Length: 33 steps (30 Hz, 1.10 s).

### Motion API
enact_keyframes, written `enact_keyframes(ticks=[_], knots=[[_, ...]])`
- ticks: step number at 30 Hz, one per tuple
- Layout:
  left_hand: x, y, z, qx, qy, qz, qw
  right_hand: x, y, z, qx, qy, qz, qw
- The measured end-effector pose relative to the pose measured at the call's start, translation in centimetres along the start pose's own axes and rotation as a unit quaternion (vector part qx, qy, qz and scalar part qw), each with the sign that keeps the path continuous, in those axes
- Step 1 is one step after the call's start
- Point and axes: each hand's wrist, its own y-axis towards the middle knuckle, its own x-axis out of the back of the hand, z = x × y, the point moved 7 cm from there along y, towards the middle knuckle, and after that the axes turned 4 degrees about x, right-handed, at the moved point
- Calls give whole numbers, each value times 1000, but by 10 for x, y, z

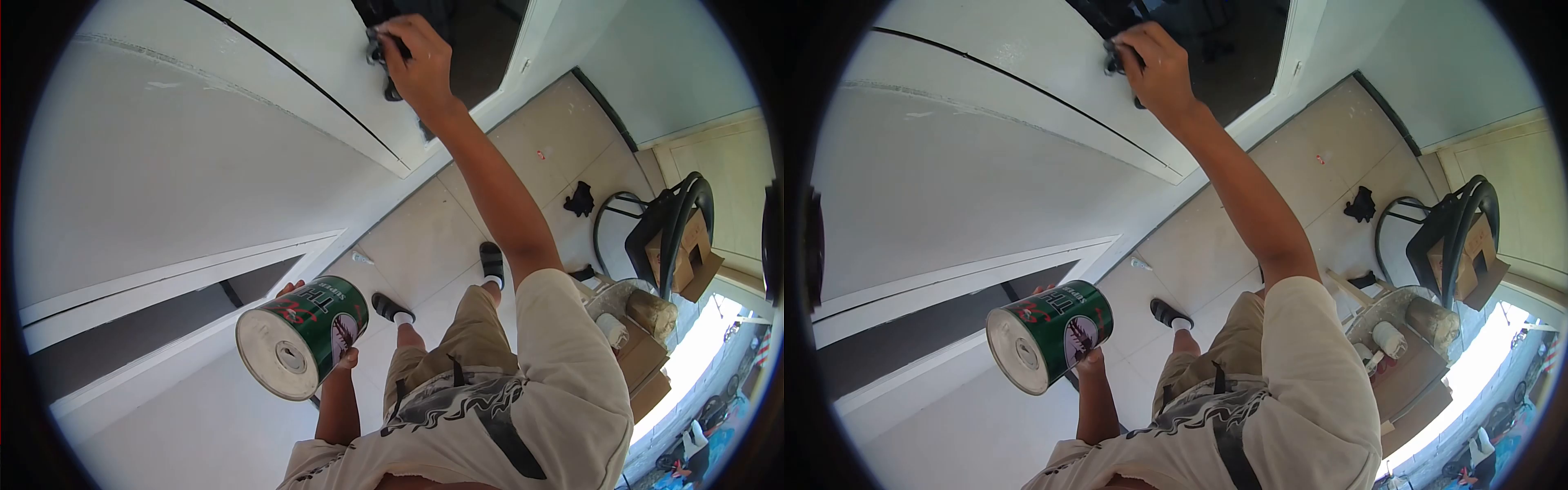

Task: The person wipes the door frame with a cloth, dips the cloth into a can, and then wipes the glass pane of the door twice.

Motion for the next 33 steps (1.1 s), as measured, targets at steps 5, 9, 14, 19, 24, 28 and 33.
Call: enact_keyframes(ticks=[5,9,14,19,24,28,33], knots=[[0,-9,22,7,1,-15,1000,13,-117,-37,-124,-24,36,991],[-1,-15,21,31,3,-22,999,17,-109,-37,-117,-32,27,992],[-6,-7,16,18,-32,-21,999,6,-60,-22,-106,7,25,994],[-17,2,9,-1,-33,9,999,14,-135,-44,-123,-34,28,991],[-7,-5,23,4,-83,-44,996,17,-121,-45,-166,-44,47,984],[-5,-30,57,71,-70,-99,990,14,-72,-27,-104,-6,25,994],[-21,-6,12,-11,-52,19,998,19,-126,-34,-123,-20,20,992]])
